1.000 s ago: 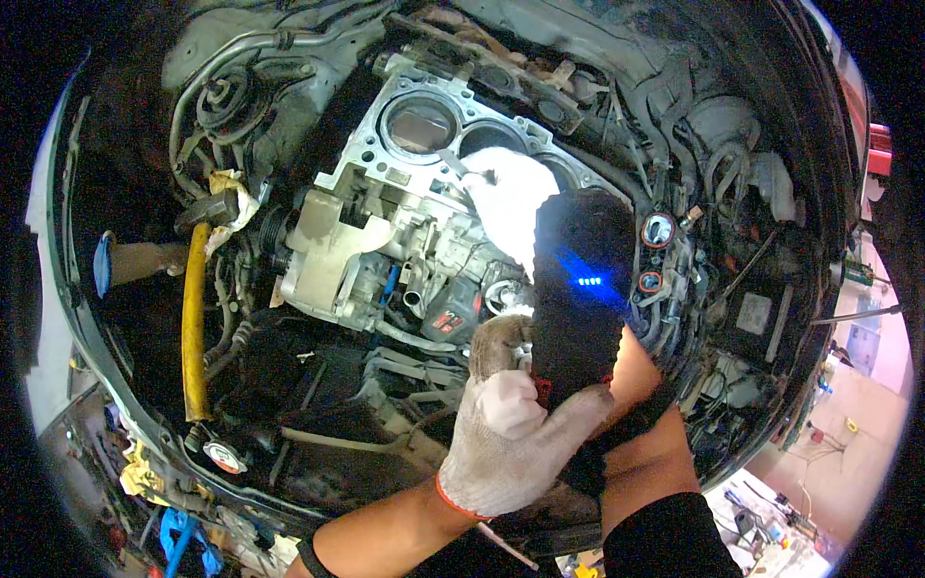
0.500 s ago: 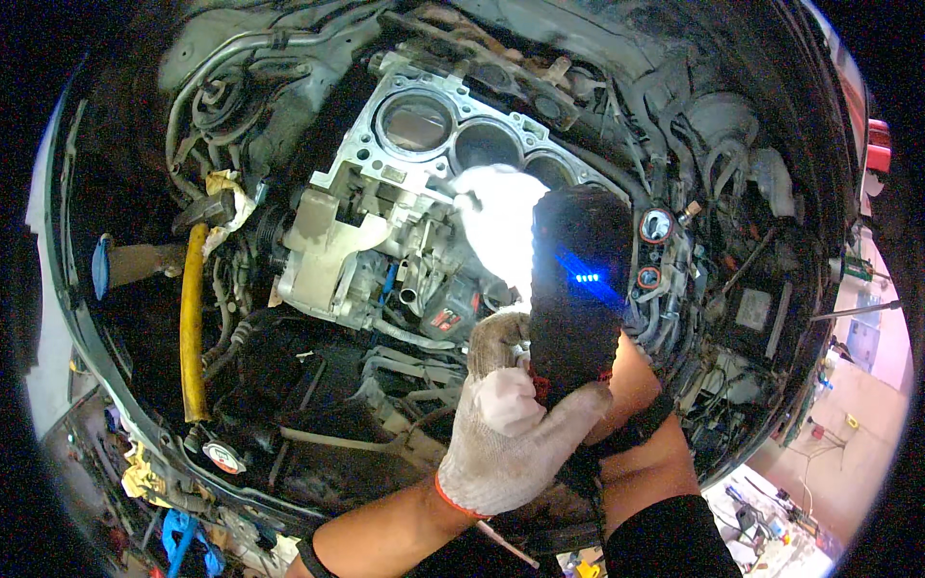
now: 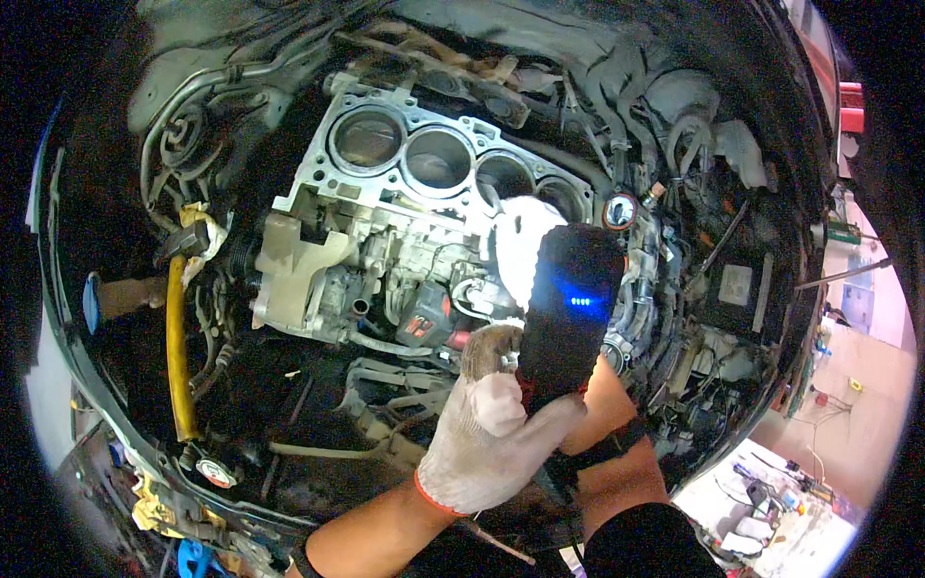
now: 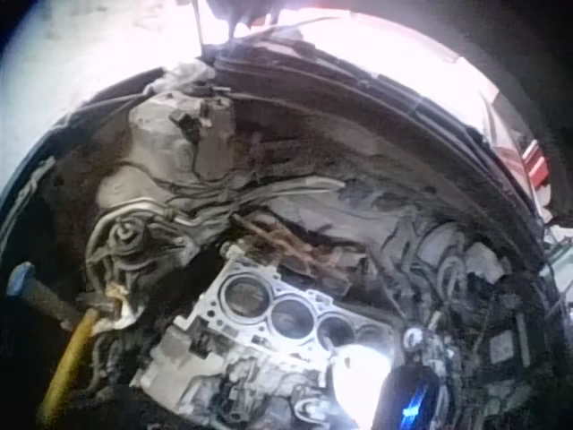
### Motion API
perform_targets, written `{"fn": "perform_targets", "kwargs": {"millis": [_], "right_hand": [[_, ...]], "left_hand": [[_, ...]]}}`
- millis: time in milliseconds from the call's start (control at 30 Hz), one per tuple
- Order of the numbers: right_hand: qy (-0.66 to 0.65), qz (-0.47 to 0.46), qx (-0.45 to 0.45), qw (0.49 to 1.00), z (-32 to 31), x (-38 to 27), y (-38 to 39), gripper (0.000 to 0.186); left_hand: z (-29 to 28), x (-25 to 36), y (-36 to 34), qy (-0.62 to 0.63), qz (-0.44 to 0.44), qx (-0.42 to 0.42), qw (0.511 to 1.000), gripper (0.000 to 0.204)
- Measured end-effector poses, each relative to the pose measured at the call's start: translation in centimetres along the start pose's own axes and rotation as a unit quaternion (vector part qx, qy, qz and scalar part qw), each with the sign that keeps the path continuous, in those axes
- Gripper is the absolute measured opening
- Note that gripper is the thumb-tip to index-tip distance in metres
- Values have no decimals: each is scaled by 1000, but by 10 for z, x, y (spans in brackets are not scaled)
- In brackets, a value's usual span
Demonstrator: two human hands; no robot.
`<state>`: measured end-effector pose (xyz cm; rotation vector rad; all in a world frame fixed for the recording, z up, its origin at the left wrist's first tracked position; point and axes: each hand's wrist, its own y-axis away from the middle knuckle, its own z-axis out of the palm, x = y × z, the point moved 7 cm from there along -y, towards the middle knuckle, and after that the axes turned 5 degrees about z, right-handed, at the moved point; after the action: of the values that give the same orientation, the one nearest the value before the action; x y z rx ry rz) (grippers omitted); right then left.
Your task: Cleaning and inspecting a disassembled engine cylinder head and engine block.
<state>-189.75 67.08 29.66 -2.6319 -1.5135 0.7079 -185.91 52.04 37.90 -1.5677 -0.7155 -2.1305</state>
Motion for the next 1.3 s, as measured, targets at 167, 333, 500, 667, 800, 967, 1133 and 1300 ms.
{"fn": "perform_targets", "kwargs": {"millis": [167,333,500,667,800,967,1133,1300], "right_hand": [[24,-2,5,1000,-6,5,-9,11],[15,-50,-69,996,5,-1,-17,11],[-202,254,-221,920,24,78,-18,17],[-364,4,-247,898,34,79,-9,18],[-212,89,-240,943,43,102,-23,19],[-149,26,-246,958,45,84,-30,25],[-19,-168,-158,973,49,72,-14,27],[62,-204,-249,945,45,66,-24,27]], "left_hand": [[12,-3,1,49,17,-23,998,26],[-2,7,-4,-69,62,59,994,16],[11,-12,-4,-18,7,25,1000,29],[7,-2,-2,37,-44,-8,998,43],[13,-10,-3,39,-47,-19,998,42],[7,-15,1,50,-74,2,996,33],[5,-14,-1,11,-59,3,998,24],[8,-10,0,0,-74,-28,997,28]]}}
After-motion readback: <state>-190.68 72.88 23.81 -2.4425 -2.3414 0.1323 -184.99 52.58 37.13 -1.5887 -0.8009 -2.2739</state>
